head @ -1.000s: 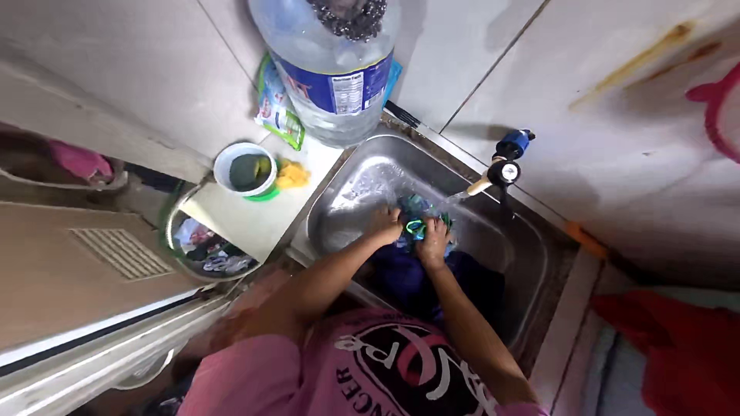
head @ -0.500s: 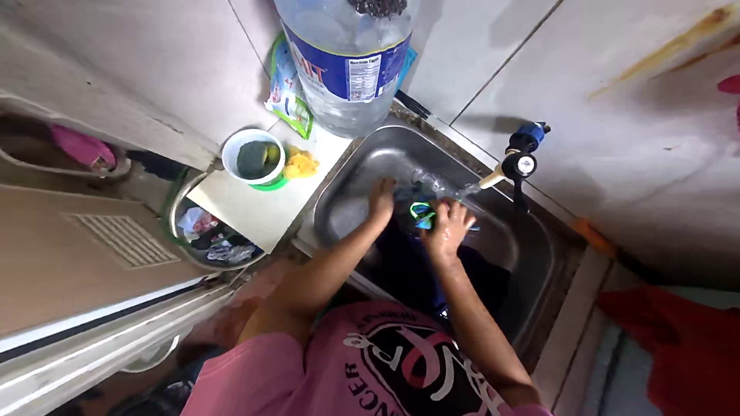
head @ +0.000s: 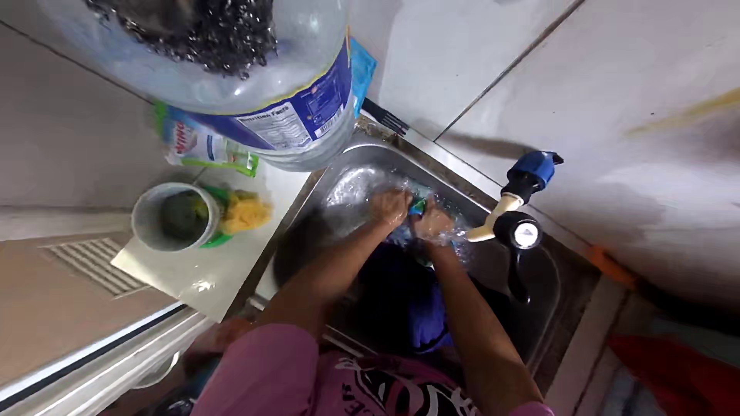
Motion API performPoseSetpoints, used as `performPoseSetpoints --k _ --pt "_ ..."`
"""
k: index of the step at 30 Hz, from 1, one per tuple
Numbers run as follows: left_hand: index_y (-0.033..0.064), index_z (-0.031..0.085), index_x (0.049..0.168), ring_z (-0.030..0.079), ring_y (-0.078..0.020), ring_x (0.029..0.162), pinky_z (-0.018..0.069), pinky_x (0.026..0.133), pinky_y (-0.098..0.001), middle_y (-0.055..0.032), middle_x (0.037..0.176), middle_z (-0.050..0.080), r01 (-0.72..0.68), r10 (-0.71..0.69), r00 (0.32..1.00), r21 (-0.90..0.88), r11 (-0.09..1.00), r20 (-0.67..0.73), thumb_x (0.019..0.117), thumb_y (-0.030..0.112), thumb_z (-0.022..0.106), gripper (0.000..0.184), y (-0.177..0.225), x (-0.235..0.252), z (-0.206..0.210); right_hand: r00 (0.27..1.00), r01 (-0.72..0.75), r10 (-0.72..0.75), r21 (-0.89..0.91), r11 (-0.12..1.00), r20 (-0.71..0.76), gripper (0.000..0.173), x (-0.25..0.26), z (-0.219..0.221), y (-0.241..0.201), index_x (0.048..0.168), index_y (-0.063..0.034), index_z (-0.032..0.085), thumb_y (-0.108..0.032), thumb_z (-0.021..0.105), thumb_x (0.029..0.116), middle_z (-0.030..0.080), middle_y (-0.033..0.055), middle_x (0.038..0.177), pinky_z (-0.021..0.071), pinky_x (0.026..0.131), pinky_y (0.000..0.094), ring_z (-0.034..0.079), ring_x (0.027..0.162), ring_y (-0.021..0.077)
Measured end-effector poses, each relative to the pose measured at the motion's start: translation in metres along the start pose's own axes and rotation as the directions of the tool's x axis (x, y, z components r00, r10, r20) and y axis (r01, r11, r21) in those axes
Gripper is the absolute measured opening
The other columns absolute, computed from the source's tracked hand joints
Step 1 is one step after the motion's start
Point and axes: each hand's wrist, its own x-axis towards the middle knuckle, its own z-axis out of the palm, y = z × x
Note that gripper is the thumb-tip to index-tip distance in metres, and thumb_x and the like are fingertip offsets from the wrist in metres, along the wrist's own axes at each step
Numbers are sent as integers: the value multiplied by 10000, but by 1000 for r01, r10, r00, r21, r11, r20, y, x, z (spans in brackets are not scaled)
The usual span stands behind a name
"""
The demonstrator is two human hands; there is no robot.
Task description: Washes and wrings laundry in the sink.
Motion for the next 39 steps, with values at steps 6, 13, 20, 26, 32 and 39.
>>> performPoseSetpoints --k 6,13,20,26,32,39 --pt "23 676 1266 617 -403 1222 469 1017 -590 -220 1271 669 -23 24 979 6 1000 -204 1110 305 386 433 0 -2 15 982 -4 17 71 997 -187 579 -7 17 1 1455 -80 523 -394 614 978 646 273 1301 484 936 704 621 1196 492" --pt "67 496 1485 395 -457 1417 373 1097 -639 -255 1506 461 -57 66 994 -101 993 88 1098 322 407 471 -27 -89 22 894 287 -214 135 948 -394 485 -75 67 40 1339 24 625 -112 682 877 583 320 1359 316 1083 727 507 1313 519" --pt "-14 562 1368 571 -349 1256 444 1078 -543 -249 1346 592 63 -37 998 -784 618 51 1127 338 360 472 -49 -100 0 515 659 -305 143 738 -801 360 -153 0 17 1079 43 670 -263 556 927 680 236 1073 415 924 634 628 1052 402" --pt "-5 533 1398 532 -299 1259 446 1010 -473 -217 1424 532 19 -182 982 -938 346 -47 1129 324 246 513 -27 -105 -24 143 588 -438 -280 759 -888 313 -153 1 3 973 -116 676 -407 591 895 666 165 1002 392 937 543 608 980 357" --pt "68 651 1340 423 -447 1408 322 1151 -613 -260 1483 497 -290 154 910 -324 901 -384 1087 242 395 400 -31 -83 50 824 343 -294 13 939 -484 589 -66 77 30 1325 -37 651 -250 782 792 593 307 1349 320 1036 772 521 1284 541" --pt "13 697 1229 636 -417 1178 484 998 -579 -230 1222 686 -142 117 934 -49 989 -337 1086 225 444 359 -20 -29 42 979 61 -55 23 998 -195 716 -15 45 13 1429 -37 555 -373 770 834 540 274 1449 360 1105 675 486 1374 462"
